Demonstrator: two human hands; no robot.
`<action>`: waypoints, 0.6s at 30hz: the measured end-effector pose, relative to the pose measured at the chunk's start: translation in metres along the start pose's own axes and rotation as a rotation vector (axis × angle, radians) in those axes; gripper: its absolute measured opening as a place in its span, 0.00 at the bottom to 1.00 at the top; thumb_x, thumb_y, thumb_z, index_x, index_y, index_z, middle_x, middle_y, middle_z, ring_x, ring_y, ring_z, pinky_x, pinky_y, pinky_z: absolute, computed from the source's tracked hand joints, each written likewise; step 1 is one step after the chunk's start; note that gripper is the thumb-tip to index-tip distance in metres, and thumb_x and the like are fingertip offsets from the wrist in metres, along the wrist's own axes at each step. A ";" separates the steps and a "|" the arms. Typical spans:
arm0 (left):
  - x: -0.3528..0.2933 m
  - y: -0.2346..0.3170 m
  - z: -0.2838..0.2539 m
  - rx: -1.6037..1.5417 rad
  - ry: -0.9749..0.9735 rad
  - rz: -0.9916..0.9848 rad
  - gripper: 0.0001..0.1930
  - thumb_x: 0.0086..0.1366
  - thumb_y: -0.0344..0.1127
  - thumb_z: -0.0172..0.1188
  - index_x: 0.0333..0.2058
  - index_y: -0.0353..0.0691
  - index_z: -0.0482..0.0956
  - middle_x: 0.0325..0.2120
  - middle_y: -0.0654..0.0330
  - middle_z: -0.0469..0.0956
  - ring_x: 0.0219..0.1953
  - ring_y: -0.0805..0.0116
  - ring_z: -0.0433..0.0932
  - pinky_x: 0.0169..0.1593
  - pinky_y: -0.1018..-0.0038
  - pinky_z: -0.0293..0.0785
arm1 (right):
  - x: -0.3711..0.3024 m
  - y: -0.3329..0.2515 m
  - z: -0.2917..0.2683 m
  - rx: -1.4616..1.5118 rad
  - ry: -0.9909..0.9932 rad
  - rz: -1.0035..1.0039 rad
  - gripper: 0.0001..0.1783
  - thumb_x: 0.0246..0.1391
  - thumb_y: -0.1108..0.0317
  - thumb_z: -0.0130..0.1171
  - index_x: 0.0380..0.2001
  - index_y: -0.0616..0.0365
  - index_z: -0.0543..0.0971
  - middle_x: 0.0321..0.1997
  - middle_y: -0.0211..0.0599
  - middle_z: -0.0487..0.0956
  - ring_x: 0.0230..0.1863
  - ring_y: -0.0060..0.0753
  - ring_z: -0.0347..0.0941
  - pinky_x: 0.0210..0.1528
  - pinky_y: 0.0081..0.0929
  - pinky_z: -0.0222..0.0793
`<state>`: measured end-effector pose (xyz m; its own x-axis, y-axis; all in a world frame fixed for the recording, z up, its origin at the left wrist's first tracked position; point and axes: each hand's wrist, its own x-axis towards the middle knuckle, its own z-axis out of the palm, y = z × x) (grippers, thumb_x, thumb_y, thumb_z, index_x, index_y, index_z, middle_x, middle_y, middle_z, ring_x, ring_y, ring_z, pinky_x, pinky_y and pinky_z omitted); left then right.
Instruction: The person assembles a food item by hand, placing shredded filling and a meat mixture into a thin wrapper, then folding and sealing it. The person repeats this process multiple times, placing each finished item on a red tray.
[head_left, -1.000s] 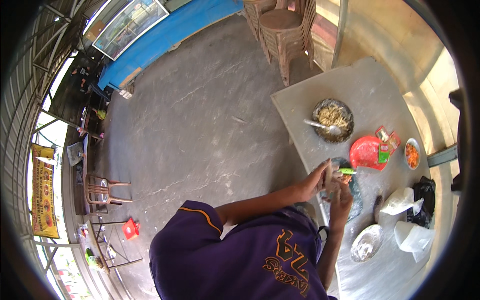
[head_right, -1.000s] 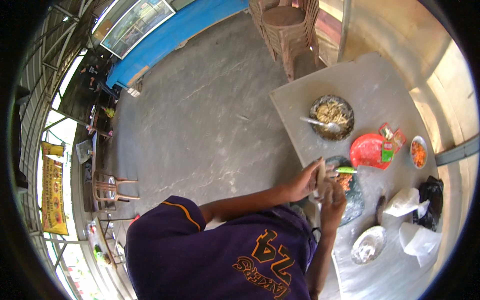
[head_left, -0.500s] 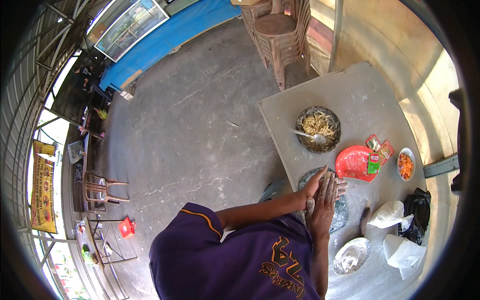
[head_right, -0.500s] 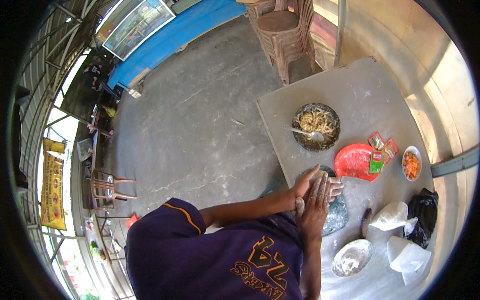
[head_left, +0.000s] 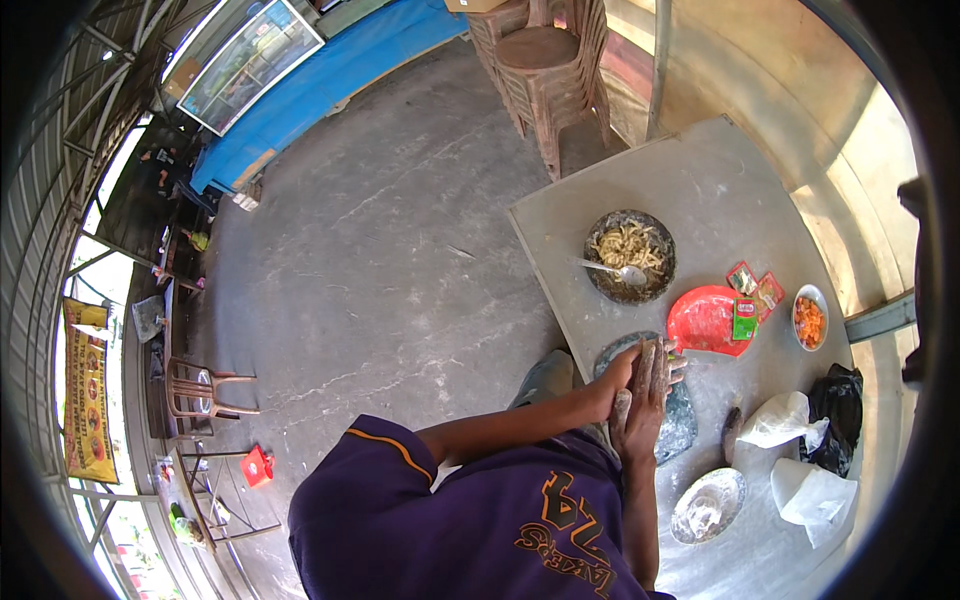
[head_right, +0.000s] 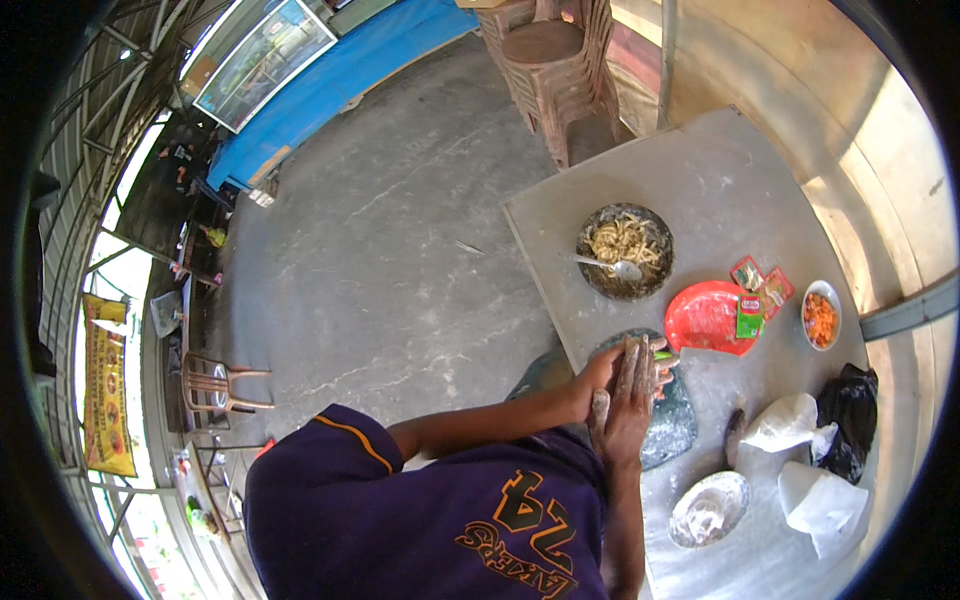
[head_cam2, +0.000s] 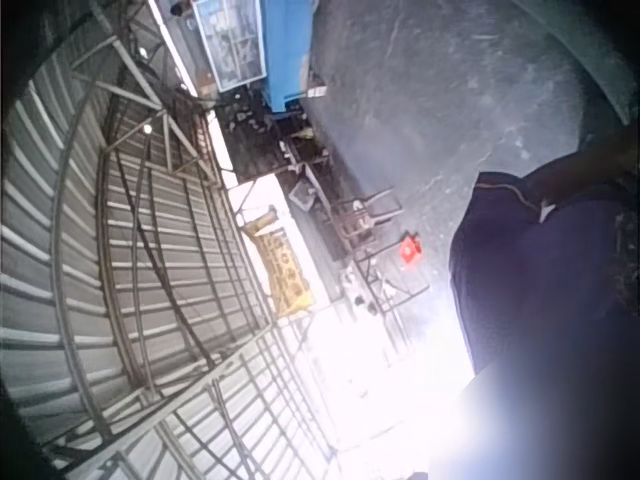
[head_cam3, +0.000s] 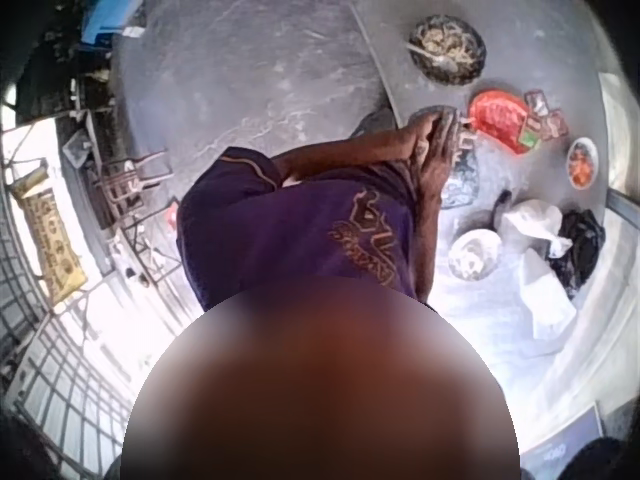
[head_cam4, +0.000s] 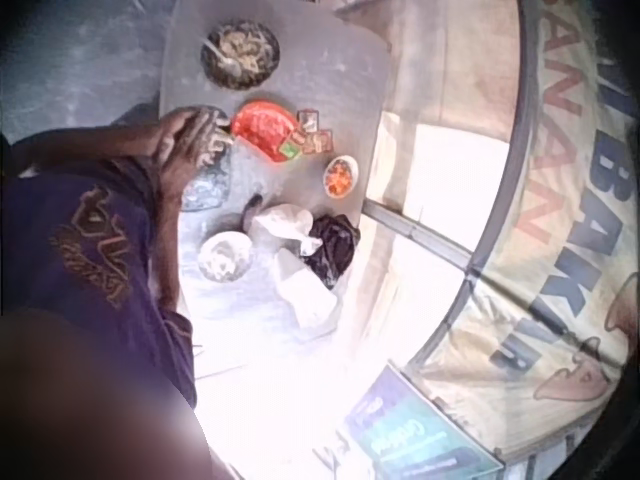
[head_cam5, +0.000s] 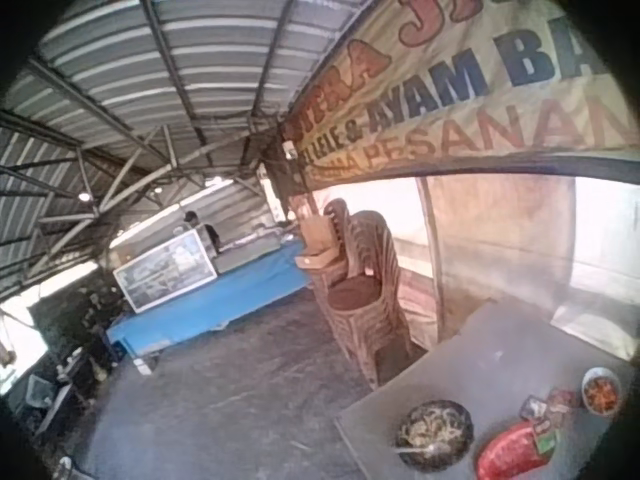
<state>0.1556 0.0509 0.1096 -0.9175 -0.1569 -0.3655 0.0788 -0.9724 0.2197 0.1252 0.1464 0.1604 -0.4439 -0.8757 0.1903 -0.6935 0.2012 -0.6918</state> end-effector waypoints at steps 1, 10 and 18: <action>-0.002 0.001 0.000 0.016 0.032 0.002 0.30 0.75 0.56 0.33 0.65 0.43 0.63 0.64 0.50 0.66 0.66 0.58 0.65 0.69 0.62 0.60 | 0.000 0.000 0.000 -0.004 0.001 -0.003 0.43 0.68 0.42 0.32 0.68 0.72 0.55 0.74 0.65 0.51 0.75 0.66 0.44 0.75 0.51 0.37; 0.000 -0.029 -0.023 -0.047 -0.174 0.001 0.29 0.76 0.54 0.36 0.68 0.45 0.58 0.68 0.55 0.61 0.68 0.58 0.61 0.71 0.61 0.54 | -0.010 -0.007 0.001 -0.039 0.022 -0.083 0.43 0.67 0.43 0.30 0.68 0.73 0.55 0.73 0.65 0.52 0.74 0.67 0.46 0.75 0.53 0.39; -0.021 -0.032 -0.002 -0.112 -0.237 0.014 0.29 0.76 0.53 0.36 0.67 0.41 0.59 0.67 0.52 0.62 0.66 0.57 0.64 0.70 0.61 0.57 | -0.021 -0.020 -0.010 -0.064 0.097 -0.039 0.44 0.66 0.42 0.28 0.66 0.74 0.59 0.71 0.66 0.57 0.73 0.68 0.48 0.73 0.53 0.42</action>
<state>0.1733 0.0853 0.1082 -0.9807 -0.1385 -0.1379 0.1227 -0.9855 0.1171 0.1426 0.1651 0.1768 -0.4665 -0.8373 0.2851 -0.7449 0.1980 -0.6371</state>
